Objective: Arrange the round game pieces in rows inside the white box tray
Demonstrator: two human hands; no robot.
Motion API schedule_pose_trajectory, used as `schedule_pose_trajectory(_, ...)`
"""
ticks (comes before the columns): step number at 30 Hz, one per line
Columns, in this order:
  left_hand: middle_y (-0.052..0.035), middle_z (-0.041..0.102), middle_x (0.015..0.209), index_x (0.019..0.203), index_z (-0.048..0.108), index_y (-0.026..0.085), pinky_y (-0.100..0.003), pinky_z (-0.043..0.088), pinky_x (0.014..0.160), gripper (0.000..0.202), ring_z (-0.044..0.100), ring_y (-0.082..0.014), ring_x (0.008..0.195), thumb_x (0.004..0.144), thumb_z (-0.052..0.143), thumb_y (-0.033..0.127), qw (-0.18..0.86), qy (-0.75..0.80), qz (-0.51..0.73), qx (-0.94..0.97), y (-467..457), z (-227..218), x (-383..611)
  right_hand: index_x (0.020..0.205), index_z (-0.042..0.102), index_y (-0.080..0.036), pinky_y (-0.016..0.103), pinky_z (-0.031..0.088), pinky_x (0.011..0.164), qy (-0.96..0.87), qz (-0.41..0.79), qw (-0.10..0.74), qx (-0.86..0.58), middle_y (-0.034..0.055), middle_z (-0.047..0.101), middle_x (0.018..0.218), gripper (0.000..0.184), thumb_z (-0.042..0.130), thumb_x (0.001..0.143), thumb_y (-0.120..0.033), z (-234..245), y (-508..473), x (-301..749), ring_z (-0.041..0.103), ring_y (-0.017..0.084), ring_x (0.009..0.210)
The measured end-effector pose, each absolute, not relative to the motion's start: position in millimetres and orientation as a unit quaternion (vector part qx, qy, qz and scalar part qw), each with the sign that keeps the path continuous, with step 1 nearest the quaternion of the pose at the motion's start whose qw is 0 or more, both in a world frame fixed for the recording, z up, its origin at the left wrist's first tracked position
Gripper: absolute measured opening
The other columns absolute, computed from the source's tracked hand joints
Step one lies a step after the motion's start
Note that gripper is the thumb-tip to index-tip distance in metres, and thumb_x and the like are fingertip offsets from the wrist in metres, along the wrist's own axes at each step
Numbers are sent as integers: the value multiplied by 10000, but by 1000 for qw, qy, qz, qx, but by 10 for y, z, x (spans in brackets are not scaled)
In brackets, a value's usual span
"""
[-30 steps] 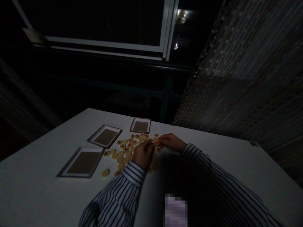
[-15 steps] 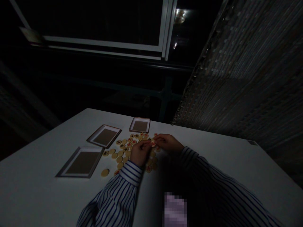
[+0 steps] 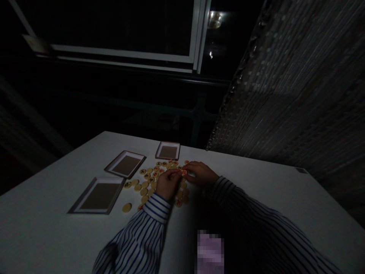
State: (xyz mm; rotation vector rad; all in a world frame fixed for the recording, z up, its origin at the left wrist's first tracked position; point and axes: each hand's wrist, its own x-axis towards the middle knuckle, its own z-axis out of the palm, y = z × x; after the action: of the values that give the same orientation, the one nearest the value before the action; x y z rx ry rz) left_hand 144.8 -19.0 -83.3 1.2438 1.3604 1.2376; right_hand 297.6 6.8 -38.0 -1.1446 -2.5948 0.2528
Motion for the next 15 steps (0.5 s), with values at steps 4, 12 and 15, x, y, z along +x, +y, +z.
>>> schedule_pose_trajectory(4, -63, 661, 740, 856, 629, 128, -292, 468, 645, 287, 598, -162, 672, 678, 559, 343, 369, 565, 455, 581, -247, -813, 1404, 1023, 573, -171, 254, 361, 803, -877, 102, 156, -443, 57, 604, 980, 297, 491, 766, -295, -412, 128, 3062, 534, 153, 888)
schedule_pose_trajectory(12, -68, 640, 920, 899, 638, 192, -365, 401, 834, 223, 553, -209, 894, 744, 496, 266, 172, 522, 294, 782, -529, -703, 1297, 1014, 589, -184, 223, 359, 737, -841, 77, 80, -529, 56, 616, 958, 293, 427, 797, -294, -500, 216, 3181, 543, 148, 859)
schedule_pose_trajectory(15, -80, 624, 979, 933, 638, 206, -378, 395, 839, 245, 543, -226, 921, 739, 511, 284, 135, 519, 253, 805, -619, -734, 1277, 1007, 592, -182, 229, 356, 726, -835, 69, 60, -542, 68, 610, 973, 304, 415, 803, -322, -557, 242, 3193, 541, 155, 860)
